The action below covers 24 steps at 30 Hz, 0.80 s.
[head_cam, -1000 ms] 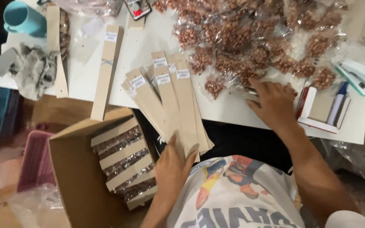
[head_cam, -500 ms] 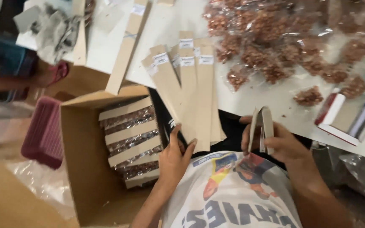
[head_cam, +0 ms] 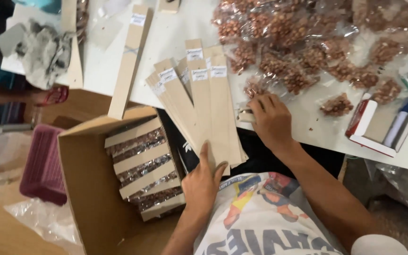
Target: Stapling small plastic bags containing nuts onto cardboard display strips for retail packaging.
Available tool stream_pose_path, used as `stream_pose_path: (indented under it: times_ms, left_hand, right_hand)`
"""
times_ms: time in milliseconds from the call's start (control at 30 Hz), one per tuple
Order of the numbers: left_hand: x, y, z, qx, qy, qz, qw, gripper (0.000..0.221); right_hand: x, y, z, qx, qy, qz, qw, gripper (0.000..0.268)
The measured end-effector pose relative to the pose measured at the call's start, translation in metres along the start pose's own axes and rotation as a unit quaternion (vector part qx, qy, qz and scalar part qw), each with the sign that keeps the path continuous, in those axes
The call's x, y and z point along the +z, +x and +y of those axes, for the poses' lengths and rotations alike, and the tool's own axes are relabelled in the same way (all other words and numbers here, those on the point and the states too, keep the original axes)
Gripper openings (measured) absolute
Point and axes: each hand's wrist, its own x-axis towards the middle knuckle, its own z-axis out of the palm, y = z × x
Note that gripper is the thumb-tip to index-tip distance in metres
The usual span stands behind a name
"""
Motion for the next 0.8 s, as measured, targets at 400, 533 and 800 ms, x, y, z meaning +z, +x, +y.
stream_pose_path:
  times_ms: [400,533,800]
  left_hand:
    - [-0.041,-0.004,-0.039,-0.27,-0.338,-0.262,0.863,0.035]
    - [-0.05,-0.009,-0.048,-0.277,-0.368,-0.178,0.87,0.027]
    - [-0.061,0.02,-0.047,-0.253,-0.436,-0.002,0.864,0.019]
  right_hand:
    - [-0.003,-0.031,0.013,0.011,0.163,-0.022,0.986,0.059]
    - [-0.002,-0.031,0.013,0.018,0.185,-0.013,0.983,0.045]
    - [-0.022,-0.007,0.022,0.052,0.072,-0.094,0.992,0.024]
